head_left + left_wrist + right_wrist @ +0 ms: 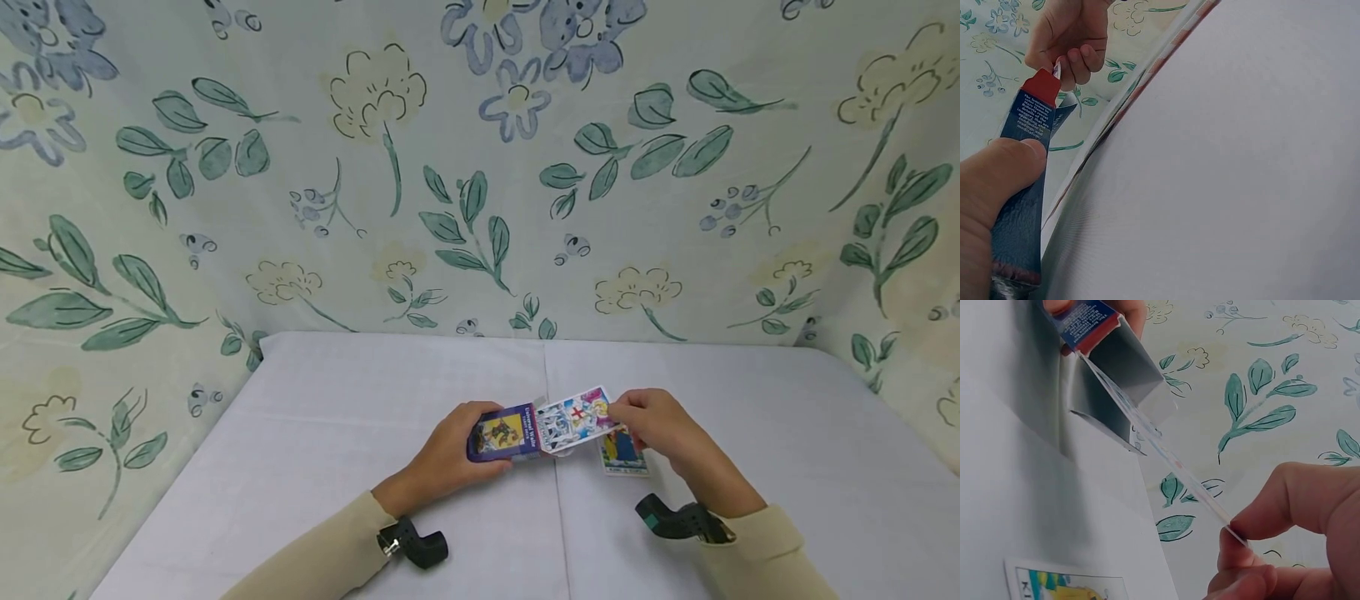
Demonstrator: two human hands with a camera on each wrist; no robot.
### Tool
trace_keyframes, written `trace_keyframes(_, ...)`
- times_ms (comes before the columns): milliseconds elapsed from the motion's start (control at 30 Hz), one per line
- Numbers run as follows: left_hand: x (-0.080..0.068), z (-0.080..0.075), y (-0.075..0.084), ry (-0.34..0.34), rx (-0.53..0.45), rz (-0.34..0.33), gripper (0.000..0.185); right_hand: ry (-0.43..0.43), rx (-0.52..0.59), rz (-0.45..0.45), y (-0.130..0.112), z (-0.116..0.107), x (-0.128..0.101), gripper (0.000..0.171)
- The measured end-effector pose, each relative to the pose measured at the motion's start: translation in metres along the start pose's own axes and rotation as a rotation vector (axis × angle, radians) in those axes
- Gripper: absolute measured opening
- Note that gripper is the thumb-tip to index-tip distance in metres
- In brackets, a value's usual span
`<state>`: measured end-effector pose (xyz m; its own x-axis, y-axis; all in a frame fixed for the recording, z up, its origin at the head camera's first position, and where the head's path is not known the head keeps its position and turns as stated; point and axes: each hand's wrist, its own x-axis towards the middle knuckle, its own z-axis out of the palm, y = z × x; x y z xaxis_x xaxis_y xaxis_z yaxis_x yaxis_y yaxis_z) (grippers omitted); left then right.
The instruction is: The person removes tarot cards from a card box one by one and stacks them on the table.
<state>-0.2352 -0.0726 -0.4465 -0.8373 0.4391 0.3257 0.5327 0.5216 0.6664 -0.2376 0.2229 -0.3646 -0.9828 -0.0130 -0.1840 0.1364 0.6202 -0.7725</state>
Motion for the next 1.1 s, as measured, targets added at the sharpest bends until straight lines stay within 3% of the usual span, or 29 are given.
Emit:
trace_keyframes(467, -0.001, 0.000, -0.001, -0.024, 0.001, -0.005, 0.072, 0.083, 0.123, 0.020, 0.001, -0.002, 0.002, 0.028)
trace_keyframes(933, -0.001, 0.000, -0.001, -0.024, -0.007, 0.003, 0.072, 0.056, 0.274, 0.023, 0.002, -0.009, 0.005, 0.030)
trace_keyframes(1100, -0.001, 0.000, -0.001, -0.026, -0.023, -0.002, 0.072, 0.077, 0.268, 0.009, 0.003, -0.011, 0.006, 0.031)
